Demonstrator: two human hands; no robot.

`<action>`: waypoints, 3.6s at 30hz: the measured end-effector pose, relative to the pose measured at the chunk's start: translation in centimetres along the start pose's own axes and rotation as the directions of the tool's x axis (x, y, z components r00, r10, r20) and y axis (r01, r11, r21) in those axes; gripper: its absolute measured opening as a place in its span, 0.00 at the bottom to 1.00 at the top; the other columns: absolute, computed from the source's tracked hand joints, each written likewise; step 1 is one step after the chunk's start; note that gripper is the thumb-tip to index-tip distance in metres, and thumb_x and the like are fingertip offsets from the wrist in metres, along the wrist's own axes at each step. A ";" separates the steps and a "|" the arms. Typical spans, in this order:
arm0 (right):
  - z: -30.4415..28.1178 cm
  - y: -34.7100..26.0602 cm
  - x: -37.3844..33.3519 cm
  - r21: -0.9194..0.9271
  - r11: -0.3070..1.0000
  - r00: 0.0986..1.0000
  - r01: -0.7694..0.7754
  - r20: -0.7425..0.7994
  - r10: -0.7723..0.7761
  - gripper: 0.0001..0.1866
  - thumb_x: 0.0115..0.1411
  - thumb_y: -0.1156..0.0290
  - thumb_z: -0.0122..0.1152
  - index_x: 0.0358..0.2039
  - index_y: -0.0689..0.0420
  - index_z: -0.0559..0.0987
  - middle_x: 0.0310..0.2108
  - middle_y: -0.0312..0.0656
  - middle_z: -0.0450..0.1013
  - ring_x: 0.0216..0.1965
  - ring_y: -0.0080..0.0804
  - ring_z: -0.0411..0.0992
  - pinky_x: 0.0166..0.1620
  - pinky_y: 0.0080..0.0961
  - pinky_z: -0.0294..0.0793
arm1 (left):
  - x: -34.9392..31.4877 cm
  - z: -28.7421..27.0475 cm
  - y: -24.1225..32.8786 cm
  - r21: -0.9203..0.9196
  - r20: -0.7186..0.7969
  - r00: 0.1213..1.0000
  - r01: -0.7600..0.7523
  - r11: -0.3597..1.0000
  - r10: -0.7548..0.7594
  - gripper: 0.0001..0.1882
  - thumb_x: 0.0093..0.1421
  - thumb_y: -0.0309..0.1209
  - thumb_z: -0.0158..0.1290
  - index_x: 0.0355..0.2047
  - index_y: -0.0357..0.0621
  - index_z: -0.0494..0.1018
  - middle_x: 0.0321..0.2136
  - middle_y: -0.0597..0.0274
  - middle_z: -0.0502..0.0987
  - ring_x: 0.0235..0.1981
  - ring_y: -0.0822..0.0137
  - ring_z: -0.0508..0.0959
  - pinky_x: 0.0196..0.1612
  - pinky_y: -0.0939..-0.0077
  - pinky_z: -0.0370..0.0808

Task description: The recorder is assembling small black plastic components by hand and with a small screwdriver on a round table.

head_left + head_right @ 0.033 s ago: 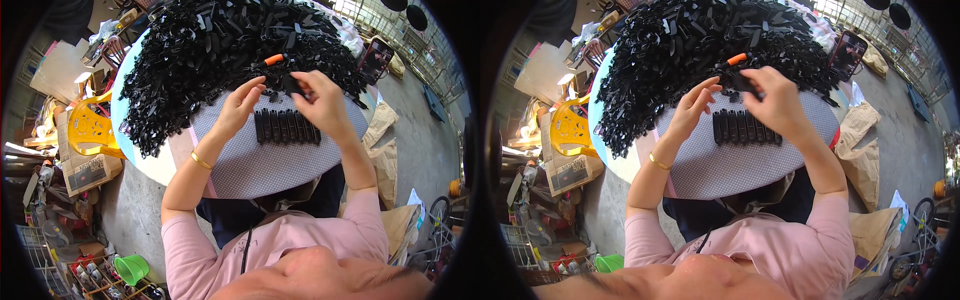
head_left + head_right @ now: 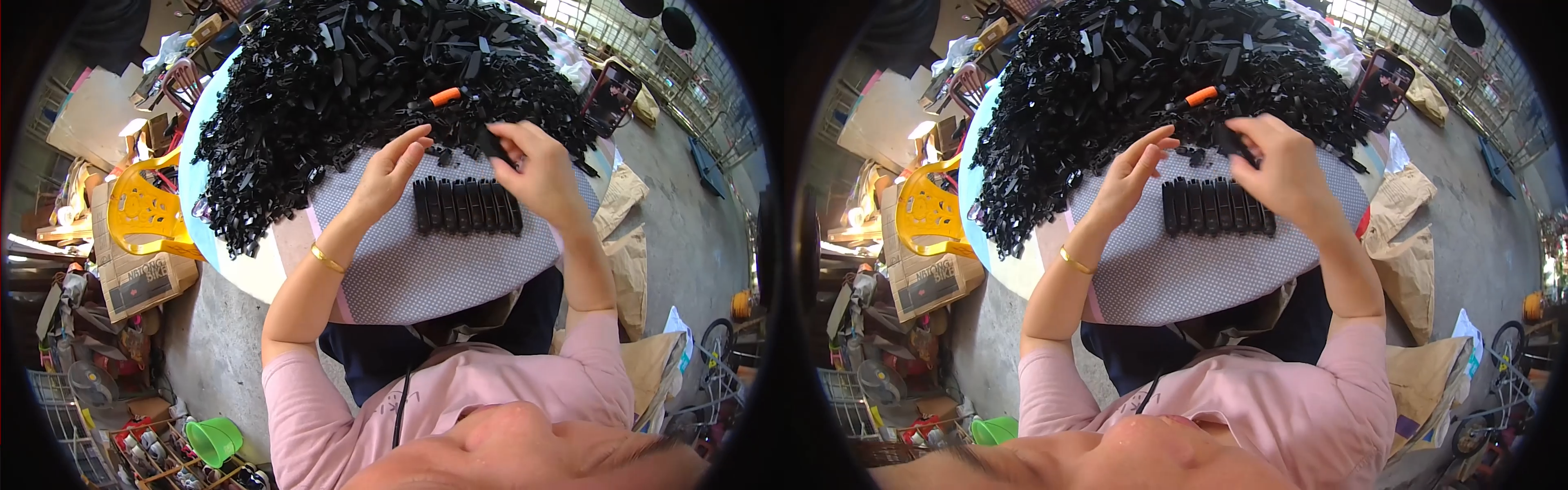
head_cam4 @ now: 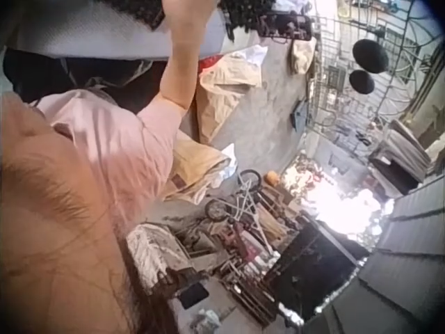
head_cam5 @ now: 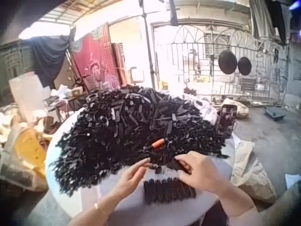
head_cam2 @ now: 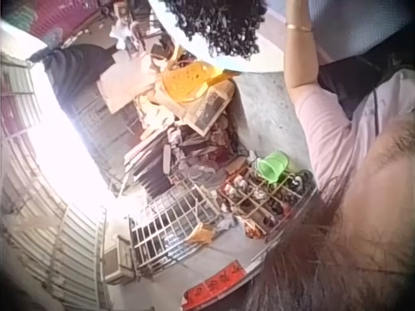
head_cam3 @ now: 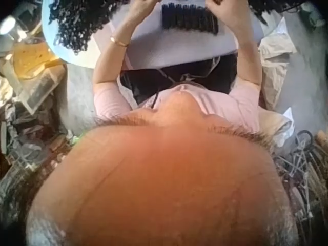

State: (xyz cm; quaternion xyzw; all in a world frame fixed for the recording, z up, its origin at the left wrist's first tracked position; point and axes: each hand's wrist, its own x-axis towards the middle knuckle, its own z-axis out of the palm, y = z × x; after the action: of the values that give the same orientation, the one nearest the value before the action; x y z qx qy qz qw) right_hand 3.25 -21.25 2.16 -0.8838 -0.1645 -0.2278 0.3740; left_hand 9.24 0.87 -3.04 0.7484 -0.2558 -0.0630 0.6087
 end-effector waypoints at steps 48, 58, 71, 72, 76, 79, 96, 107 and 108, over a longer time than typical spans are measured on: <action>0.0 7.3 6.6 -0.209 0.957 0.976 0.202 0.127 -0.178 0.14 0.54 0.62 0.55 0.37 0.58 0.77 0.32 0.48 0.73 0.33 0.45 0.72 0.38 0.35 0.71 | -3.1 4.5 2.3 0.680 0.310 0.950 -0.251 0.688 0.040 0.25 0.62 0.45 0.39 0.53 0.43 0.63 0.55 0.55 0.62 0.61 0.53 0.53 0.59 0.40 0.40; 5.6 12.4 17.1 -0.651 0.756 0.933 -0.066 0.229 0.278 0.29 0.46 0.45 0.60 0.43 0.52 0.76 0.42 0.43 0.73 0.46 0.39 0.70 0.50 0.33 0.68 | -2.1 3.2 1.0 0.764 0.126 0.965 -0.242 0.598 0.228 0.21 0.60 0.43 0.45 0.48 0.43 0.67 0.48 0.56 0.68 0.57 0.54 0.60 0.58 0.38 0.44; 6.4 3.9 7.0 -0.034 0.790 0.789 0.612 0.089 -0.607 0.13 0.43 0.74 0.64 0.32 0.60 0.76 0.33 0.44 0.71 0.37 0.41 0.70 0.39 0.29 0.72 | 1.1 0.1 -0.4 -0.743 -0.075 0.896 0.242 0.624 -0.437 0.20 0.64 0.38 0.41 0.49 0.34 0.60 0.42 0.46 0.70 0.41 0.57 0.75 0.44 0.68 0.75; 6.9 3.8 6.2 -0.004 0.774 0.768 0.633 0.126 -0.628 0.12 0.45 0.75 0.62 0.32 0.60 0.75 0.33 0.43 0.70 0.36 0.41 0.70 0.40 0.29 0.71 | 1.2 -0.3 -1.2 -0.817 -0.012 0.894 0.250 0.519 -0.449 0.17 0.62 0.36 0.46 0.45 0.35 0.62 0.38 0.50 0.71 0.35 0.60 0.76 0.39 0.70 0.78; 7.2 3.8 5.2 0.069 0.770 0.750 0.634 0.187 -0.635 0.12 0.46 0.79 0.58 0.34 0.60 0.74 0.34 0.42 0.69 0.36 0.40 0.70 0.41 0.29 0.71 | 1.6 -0.4 -2.5 -0.778 -0.116 0.874 0.216 0.590 -0.473 0.22 0.58 0.27 0.51 0.49 0.36 0.56 0.34 0.54 0.70 0.32 0.62 0.77 0.39 0.68 0.78; 6.4 4.6 5.6 0.084 0.848 0.827 0.523 0.193 -0.529 0.15 0.44 0.81 0.59 0.37 0.60 0.74 0.37 0.43 0.70 0.39 0.41 0.69 0.43 0.29 0.71 | 1.8 -0.3 -2.3 -0.659 -0.164 0.846 0.290 0.694 -0.508 0.25 0.56 0.24 0.52 0.51 0.36 0.54 0.34 0.55 0.70 0.31 0.63 0.76 0.38 0.69 0.79; -0.2 9.6 1.5 -0.481 0.876 0.973 -0.005 0.199 0.115 0.10 0.47 0.67 0.60 0.29 0.59 0.79 0.28 0.45 0.75 0.30 0.40 0.73 0.36 0.31 0.72 | 0.5 0.0 0.1 -0.714 0.014 0.947 0.235 0.659 -0.322 0.17 0.60 0.26 0.42 0.49 0.33 0.63 0.35 0.54 0.73 0.34 0.63 0.75 0.42 0.66 0.74; 0.6 8.5 1.6 -0.454 0.888 0.943 0.069 0.321 0.090 0.11 0.44 0.76 0.59 0.31 0.62 0.79 0.29 0.46 0.73 0.34 0.41 0.72 0.42 0.30 0.70 | 0.4 -0.1 0.2 -0.751 0.212 0.950 0.309 0.583 -0.230 0.16 0.61 0.27 0.42 0.50 0.36 0.65 0.37 0.55 0.73 0.35 0.64 0.75 0.41 0.69 0.75; 0.5 8.5 1.5 -0.456 0.888 0.943 0.067 0.320 0.093 0.11 0.44 0.76 0.59 0.31 0.62 0.79 0.29 0.46 0.73 0.34 0.41 0.72 0.42 0.30 0.70 | 0.4 0.0 0.1 -0.751 0.215 0.949 0.311 0.582 -0.229 0.16 0.61 0.27 0.42 0.50 0.36 0.65 0.37 0.55 0.73 0.35 0.64 0.75 0.41 0.69 0.75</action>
State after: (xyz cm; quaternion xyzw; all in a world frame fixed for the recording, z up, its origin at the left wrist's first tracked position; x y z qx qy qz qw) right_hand 8.55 -26.41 -2.37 -0.9738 -0.1607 -0.1050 0.1222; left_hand 9.53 0.66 -2.85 0.4382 -0.1150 -0.2940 0.8416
